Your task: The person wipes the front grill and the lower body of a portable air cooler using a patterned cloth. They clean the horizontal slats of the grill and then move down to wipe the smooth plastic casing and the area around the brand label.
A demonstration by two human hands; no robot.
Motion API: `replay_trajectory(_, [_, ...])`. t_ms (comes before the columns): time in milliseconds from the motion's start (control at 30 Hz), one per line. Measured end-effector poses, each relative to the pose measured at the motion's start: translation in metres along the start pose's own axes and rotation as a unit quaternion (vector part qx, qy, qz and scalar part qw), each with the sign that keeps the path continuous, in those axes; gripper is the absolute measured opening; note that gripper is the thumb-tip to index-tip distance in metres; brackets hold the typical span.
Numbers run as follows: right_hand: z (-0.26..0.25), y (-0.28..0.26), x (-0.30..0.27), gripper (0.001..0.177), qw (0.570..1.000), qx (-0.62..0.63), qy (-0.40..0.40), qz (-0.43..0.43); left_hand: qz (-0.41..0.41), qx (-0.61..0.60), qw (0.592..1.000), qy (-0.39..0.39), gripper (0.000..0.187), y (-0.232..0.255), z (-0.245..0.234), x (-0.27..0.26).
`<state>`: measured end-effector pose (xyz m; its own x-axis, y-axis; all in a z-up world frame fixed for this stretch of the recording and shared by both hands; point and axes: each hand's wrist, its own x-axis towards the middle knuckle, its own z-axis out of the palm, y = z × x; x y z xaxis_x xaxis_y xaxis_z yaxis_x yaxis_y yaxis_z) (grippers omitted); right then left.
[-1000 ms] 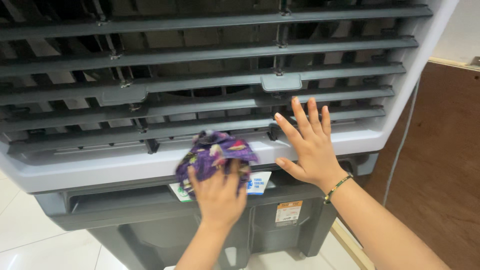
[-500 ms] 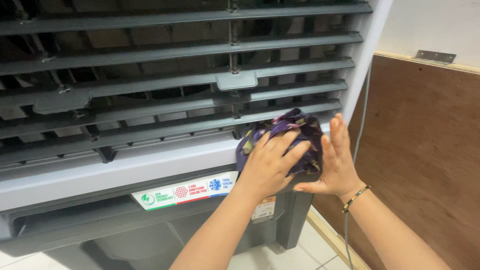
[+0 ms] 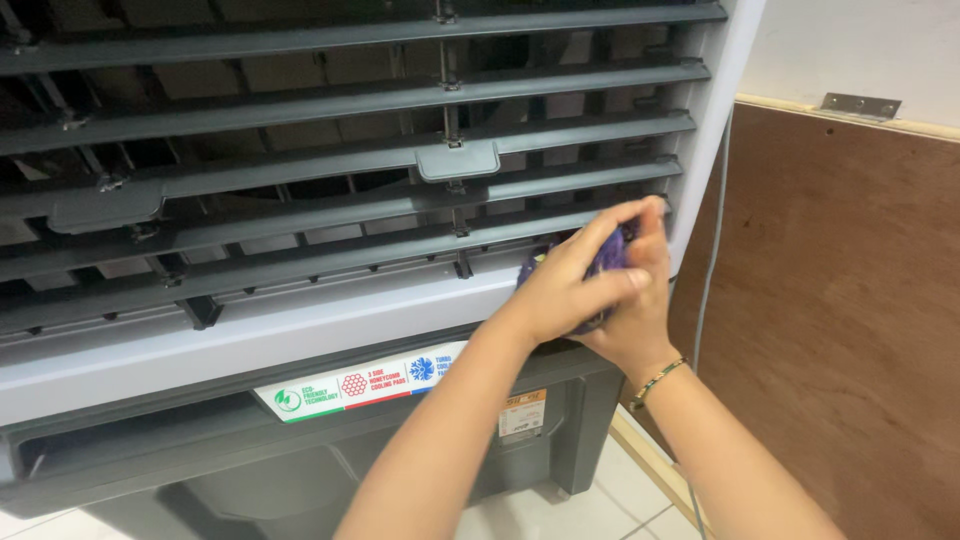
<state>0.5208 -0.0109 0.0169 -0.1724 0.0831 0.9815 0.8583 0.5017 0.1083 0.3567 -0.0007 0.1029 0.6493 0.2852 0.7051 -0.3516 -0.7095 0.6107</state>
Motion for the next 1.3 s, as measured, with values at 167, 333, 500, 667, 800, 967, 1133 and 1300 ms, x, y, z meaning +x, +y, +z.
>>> replay_trajectory(167, [-0.003,0.01,-0.006,0.059,0.991,-0.102,-0.088,-0.01,0.046,0.39,0.919,0.02,0.076,0.005,-0.014,-0.024])
replay_trajectory(333, [-0.006,0.012,-0.007,0.05,0.993,-0.078,-0.062,-0.066,0.192,0.51,0.835,0.077,0.047,0.007,-0.041,-0.05])
replay_trajectory(500, [-0.026,0.024,-0.043,0.06,0.988,-0.137,-0.054,0.04,0.235,0.558,0.784,0.139,0.033,-0.001,-0.037,-0.053])
replay_trajectory(667, [-0.033,0.048,-0.059,0.063,0.985,-0.101,0.034,0.138,0.227,0.588,0.769,0.11,0.019,-0.011,-0.034,-0.05])
replay_trajectory(800, [-0.013,0.056,-0.043,0.066,0.94,-0.01,0.148,0.309,0.223,0.603,0.755,0.126,0.017,-0.015,-0.032,-0.048])
replay_trajectory(967, [0.044,0.022,-0.045,0.057,0.787,0.135,0.25,0.548,0.213,0.592,0.768,0.12,0.021,-0.013,-0.031,-0.048])
replay_trajectory(1133, [0.072,-0.05,-0.066,0.042,0.874,-0.048,-0.117,0.468,0.218,0.59,0.768,0.12,0.021,-0.014,-0.034,-0.049])
replay_trajectory(1300, [0.052,-0.072,-0.038,0.079,0.969,-0.111,0.005,0.221,0.197,0.573,0.784,0.136,0.015,-0.016,-0.032,-0.055])
